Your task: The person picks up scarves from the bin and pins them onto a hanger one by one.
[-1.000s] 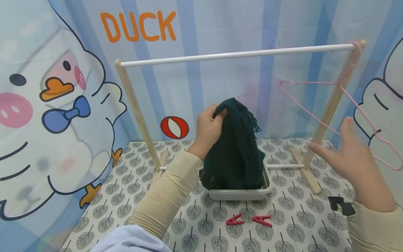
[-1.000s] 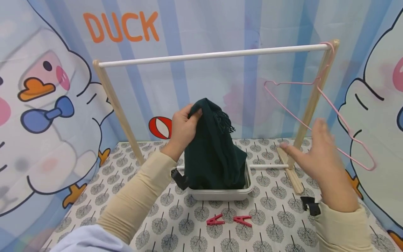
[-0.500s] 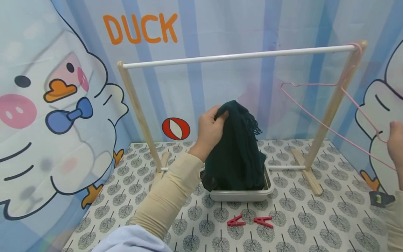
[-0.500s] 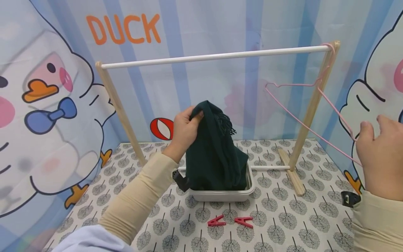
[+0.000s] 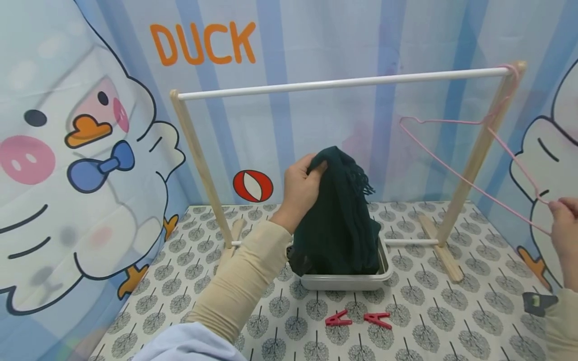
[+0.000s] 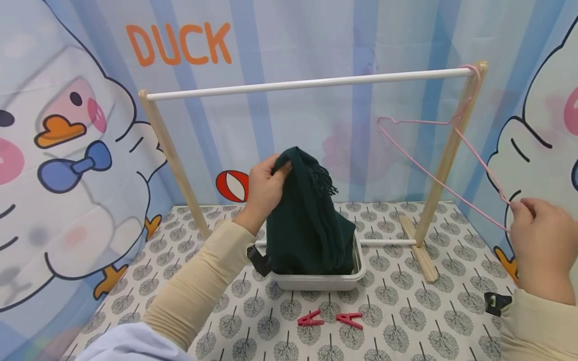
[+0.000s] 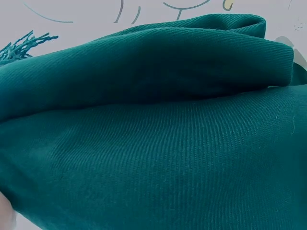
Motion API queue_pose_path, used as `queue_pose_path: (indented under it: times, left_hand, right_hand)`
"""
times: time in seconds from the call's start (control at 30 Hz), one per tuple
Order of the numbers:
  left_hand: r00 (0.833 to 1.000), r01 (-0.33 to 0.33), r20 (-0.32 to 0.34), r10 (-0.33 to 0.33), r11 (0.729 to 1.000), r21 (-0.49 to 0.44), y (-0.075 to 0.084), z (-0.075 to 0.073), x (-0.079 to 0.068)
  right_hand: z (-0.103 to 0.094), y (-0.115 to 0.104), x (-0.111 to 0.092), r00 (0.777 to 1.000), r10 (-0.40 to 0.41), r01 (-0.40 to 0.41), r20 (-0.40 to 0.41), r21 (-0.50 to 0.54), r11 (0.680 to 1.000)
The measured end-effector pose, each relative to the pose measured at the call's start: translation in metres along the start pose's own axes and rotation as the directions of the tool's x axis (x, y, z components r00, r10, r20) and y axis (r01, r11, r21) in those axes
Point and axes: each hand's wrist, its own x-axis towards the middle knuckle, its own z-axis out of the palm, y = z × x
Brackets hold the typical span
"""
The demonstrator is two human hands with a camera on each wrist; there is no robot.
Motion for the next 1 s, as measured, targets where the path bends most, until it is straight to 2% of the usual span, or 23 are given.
queue_pose_path:
  times: [0.27,0.47,0.57,0.77,0.9,1.0]
  left_hand:
    - [1.000,-0.006,-0.004,0.006,1.000,0.010,0.000,-0.001,-0.001]
    - [1.000,-0.010,-0.001,0.010,1.000,0.011,0.000,0.000,-0.002]
    - [1.000,-0.018,-0.002,0.018,1.000,0.010,0.000,0.000,-0.003]
    - [1.000,-0.026,-0.005,0.026,1.000,0.012,-0.002,0.001,-0.003]
    - [1.000,-0.012,-0.005,0.012,1.000,0.013,-0.002,0.001,-0.002]
    - [1.000,-0.006,-0.006,0.006,1.000,0.015,-0.002,0.000,-0.002]
  right_hand:
    - [0.000,0.006,-0.016,0.990,0.006,0.005,0.142,-0.077,0.997]
    - [0.001,0.014,-0.021,0.984,-0.003,0.017,0.180,-0.074,0.997]
    - [0.002,0.015,-0.024,0.988,-0.008,0.015,0.153,-0.043,0.999]
    - [0.003,0.012,-0.024,0.991,0.110,-0.113,0.081,0.041,0.993]
    - [0.002,0.009,-0.024,0.996,0.083,-0.080,-0.027,0.110,0.991]
    - [0.001,0.006,-0.024,0.993,0.061,-0.049,-0.098,0.114,0.992]
